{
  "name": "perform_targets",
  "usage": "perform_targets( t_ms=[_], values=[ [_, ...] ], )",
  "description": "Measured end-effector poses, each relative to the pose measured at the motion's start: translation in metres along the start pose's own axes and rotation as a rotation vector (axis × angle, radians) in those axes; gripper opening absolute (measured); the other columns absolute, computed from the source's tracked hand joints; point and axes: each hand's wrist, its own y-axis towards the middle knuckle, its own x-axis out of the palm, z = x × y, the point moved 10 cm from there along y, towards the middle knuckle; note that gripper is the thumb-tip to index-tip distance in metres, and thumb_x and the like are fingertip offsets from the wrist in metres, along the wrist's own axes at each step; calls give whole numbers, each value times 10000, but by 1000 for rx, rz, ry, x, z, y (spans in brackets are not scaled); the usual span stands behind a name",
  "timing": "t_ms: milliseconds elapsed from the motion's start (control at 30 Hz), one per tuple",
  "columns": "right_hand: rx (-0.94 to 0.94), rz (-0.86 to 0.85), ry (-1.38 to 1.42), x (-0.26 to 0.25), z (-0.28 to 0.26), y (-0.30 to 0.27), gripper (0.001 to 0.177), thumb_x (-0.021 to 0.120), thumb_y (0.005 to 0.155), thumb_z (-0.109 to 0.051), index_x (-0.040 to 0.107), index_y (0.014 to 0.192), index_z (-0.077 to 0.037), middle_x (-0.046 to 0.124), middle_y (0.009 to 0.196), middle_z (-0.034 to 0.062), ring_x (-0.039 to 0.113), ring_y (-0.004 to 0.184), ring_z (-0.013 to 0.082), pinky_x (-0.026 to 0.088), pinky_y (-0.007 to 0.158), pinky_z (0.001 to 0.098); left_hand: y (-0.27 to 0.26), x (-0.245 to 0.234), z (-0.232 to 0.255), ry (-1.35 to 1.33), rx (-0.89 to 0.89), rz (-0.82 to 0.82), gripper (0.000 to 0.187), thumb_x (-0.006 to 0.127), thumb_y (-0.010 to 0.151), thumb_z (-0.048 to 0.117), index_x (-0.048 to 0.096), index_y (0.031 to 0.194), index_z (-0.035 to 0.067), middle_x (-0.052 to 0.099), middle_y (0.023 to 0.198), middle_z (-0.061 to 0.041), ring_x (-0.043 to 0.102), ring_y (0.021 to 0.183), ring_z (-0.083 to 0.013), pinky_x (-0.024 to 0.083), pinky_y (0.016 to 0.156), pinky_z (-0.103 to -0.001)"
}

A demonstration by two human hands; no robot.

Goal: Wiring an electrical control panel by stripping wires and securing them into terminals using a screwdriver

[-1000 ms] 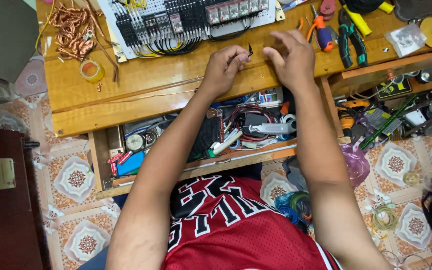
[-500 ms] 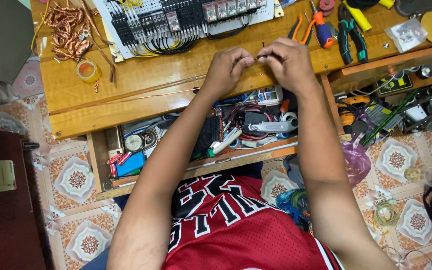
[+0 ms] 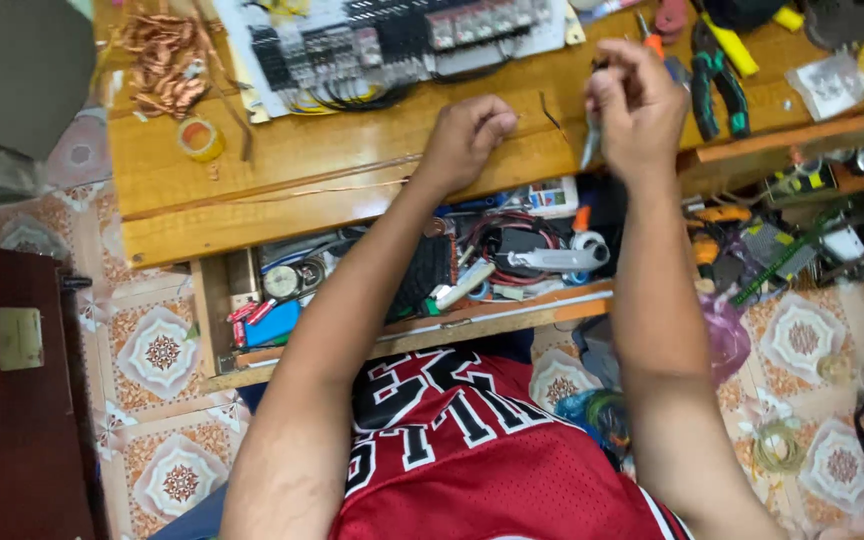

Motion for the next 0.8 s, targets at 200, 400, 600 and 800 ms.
perform_targets(
  t_ms=[200, 400, 600, 800],
  values=[
    [-302, -222, -129, 84, -120, 22, 104, 696, 1005, 143, 724, 1046, 51, 697, 1045, 201, 653, 940, 290, 494, 799, 349, -2, 17, -39, 107, 118, 59, 121, 638, 890, 246, 645, 972, 157, 721, 919, -64, 679, 822, -254, 498, 710, -400],
    [-476, -562, -103, 231, -183, 36, 79, 720, 1024, -2, 726, 1103, -9, 749, 1068, 144, 710, 962, 293, 523, 851, 379, 12, 39, -73, 126, 65, 97, 204, 674, 844, 335, 652, 994, 198, 715, 898, -24, 686, 814, -213, 499, 686, -380],
    [-369, -854, -74, 374, -191, 25, 41, 699, 942, -45, 727, 972, -45, 747, 871, 149, 711, 803, 337, 557, 735, 461, 12, 36, -57, -54, -16, 15, 195, 649, 888, 385, 673, 837, 199, 677, 702, -16, 666, 690, -217, 487, 648, -379],
    [-430, -835, -61, 418, -179, 24, 334, 702, 817, -60, 672, 1147, -102, 694, 994, 197, 695, 967, 459, 556, 852, 571, 9, 29, -42, -69, 46, 48, 131, 668, 917, 311, 697, 916, 183, 717, 782, -85, 724, 792, -327, 559, 735, -451]
  ],
)
